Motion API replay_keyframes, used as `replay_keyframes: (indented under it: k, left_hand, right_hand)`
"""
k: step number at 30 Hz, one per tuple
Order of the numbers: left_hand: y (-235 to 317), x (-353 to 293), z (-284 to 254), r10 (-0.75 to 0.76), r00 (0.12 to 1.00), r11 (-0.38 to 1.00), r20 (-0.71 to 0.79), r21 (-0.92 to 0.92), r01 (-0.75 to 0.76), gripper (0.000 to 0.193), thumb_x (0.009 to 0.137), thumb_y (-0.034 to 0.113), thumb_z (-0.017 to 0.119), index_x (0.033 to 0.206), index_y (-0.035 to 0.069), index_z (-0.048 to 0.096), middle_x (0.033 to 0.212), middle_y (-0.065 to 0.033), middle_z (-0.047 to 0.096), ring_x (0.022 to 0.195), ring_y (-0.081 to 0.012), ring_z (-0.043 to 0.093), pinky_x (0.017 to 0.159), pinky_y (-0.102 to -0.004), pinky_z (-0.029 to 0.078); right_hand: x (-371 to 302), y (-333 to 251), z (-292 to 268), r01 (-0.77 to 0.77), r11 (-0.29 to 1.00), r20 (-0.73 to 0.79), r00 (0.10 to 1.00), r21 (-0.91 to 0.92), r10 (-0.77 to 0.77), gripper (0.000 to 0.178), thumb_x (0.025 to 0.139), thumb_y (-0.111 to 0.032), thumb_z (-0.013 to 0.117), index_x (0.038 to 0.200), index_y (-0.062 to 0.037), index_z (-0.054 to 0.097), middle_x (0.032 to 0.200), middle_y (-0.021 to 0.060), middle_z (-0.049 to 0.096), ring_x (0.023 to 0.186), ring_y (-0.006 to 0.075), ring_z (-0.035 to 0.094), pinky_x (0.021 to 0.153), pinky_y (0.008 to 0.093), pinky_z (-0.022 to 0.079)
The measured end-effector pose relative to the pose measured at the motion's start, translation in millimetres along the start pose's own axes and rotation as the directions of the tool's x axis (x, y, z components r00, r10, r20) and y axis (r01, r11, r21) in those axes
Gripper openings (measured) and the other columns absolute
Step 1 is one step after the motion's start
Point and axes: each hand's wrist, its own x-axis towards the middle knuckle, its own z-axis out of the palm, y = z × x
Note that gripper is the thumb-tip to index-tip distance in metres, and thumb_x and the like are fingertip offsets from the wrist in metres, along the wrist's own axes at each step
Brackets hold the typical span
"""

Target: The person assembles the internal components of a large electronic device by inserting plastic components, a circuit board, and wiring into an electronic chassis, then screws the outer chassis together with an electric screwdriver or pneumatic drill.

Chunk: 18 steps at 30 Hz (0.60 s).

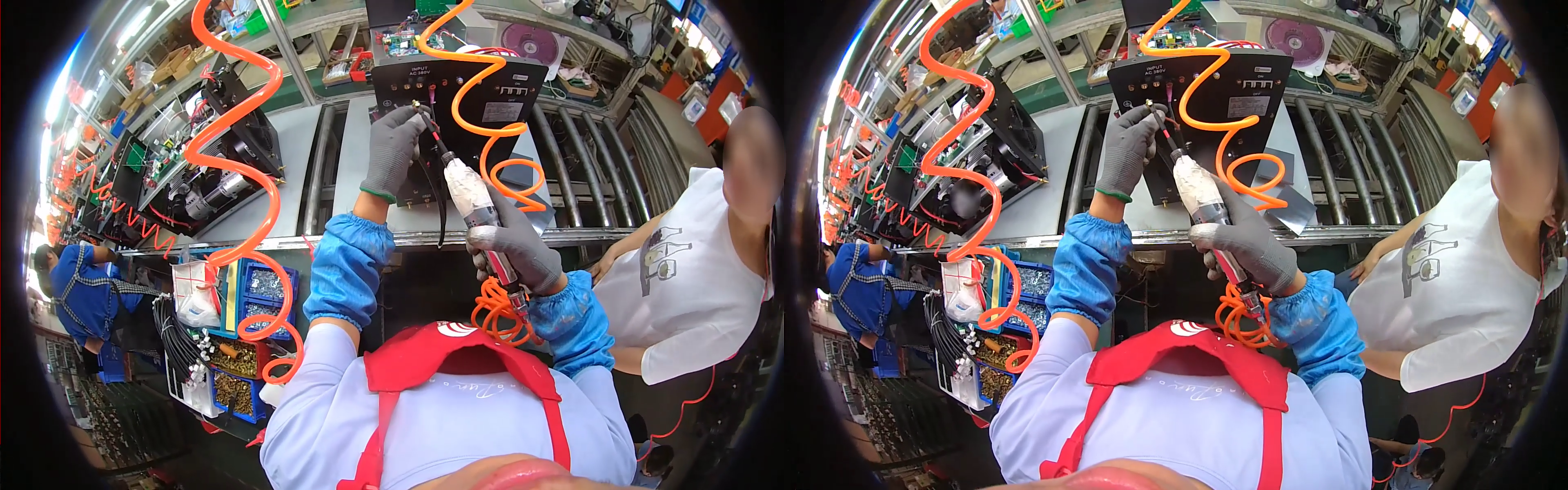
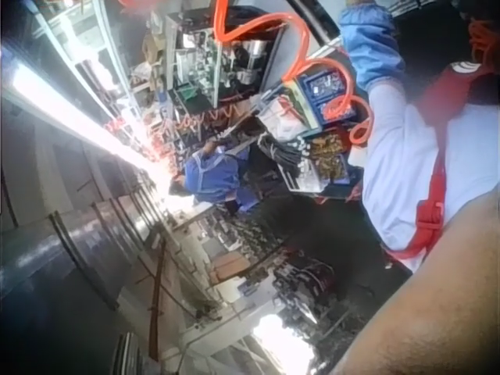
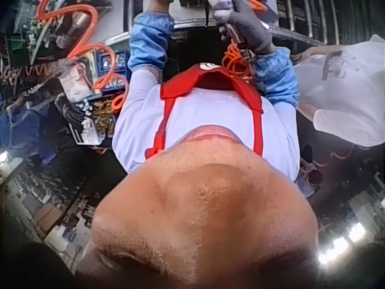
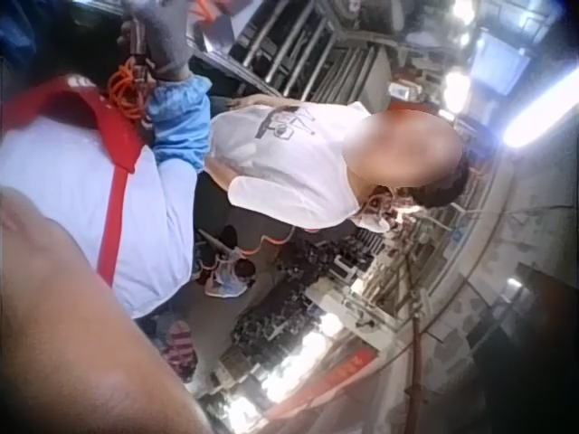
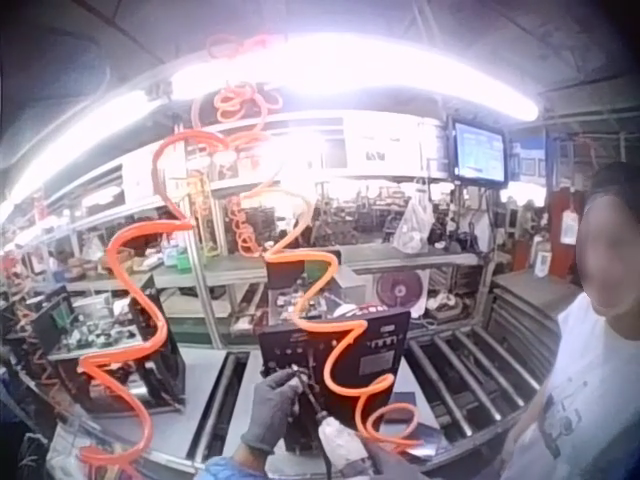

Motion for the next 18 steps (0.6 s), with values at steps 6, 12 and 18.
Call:
replay_keyframes:
  k: [6,12,18]
  left_hand:
    - [5.4,10.7,3.0,-0.054,0.998,0.994,0.016,0.092,0.052,0.017,0.092,0.020,0.064,0.094,0.004,0.070,0.061,0.0043,0.050,0.045,-0.0041,0.044,0.040,-0.0208,0.031]
    - [-12.8,27.8,9.3,-0.152,0.986,0.977,-0.075,-0.164,0.138,0.024,0.089,0.025,0.071,0.083,0.003,0.065,0.061,0.0022,0.047,0.043,-0.0072,0.044,0.038,-0.0231,0.031]
    - [-18.8,31.4,12.8,-0.171,0.979,0.966,-0.114,-0.215,0.143,0.020,0.091,0.018,0.067,0.078,0.006,0.057,0.062,0.0011,0.049,0.042,-0.0067,0.042,0.037,-0.0224,0.031]
  right_hand:
    - [11.1,-8.1,10.0,0.020,0.999,-0.046,0.999,0.043,-0.018,0.081,0.078,-0.019,0.065,0.150,-0.0116,0.028,0.082,0.0055,0.056,0.059,0.0114,0.058,0.051,0.0281,0.055]
    - [29.7,-10.8,17.3,0.064,0.996,-0.067,0.996,0.055,-0.060,0.073,0.084,-0.021,0.059,0.149,-0.0115,0.029,0.078,0.0033,0.056,0.058,0.0108,0.058,0.051,0.0271,0.055]
    - [27.9,-25.1,33.7,0.040,0.993,-0.130,0.991,0.109,-0.025,0.067,0.087,-0.026,0.059,0.146,-0.0105,0.034,0.079,0.0035,0.057,0.058,0.0115,0.058,0.051,0.0284,0.053]
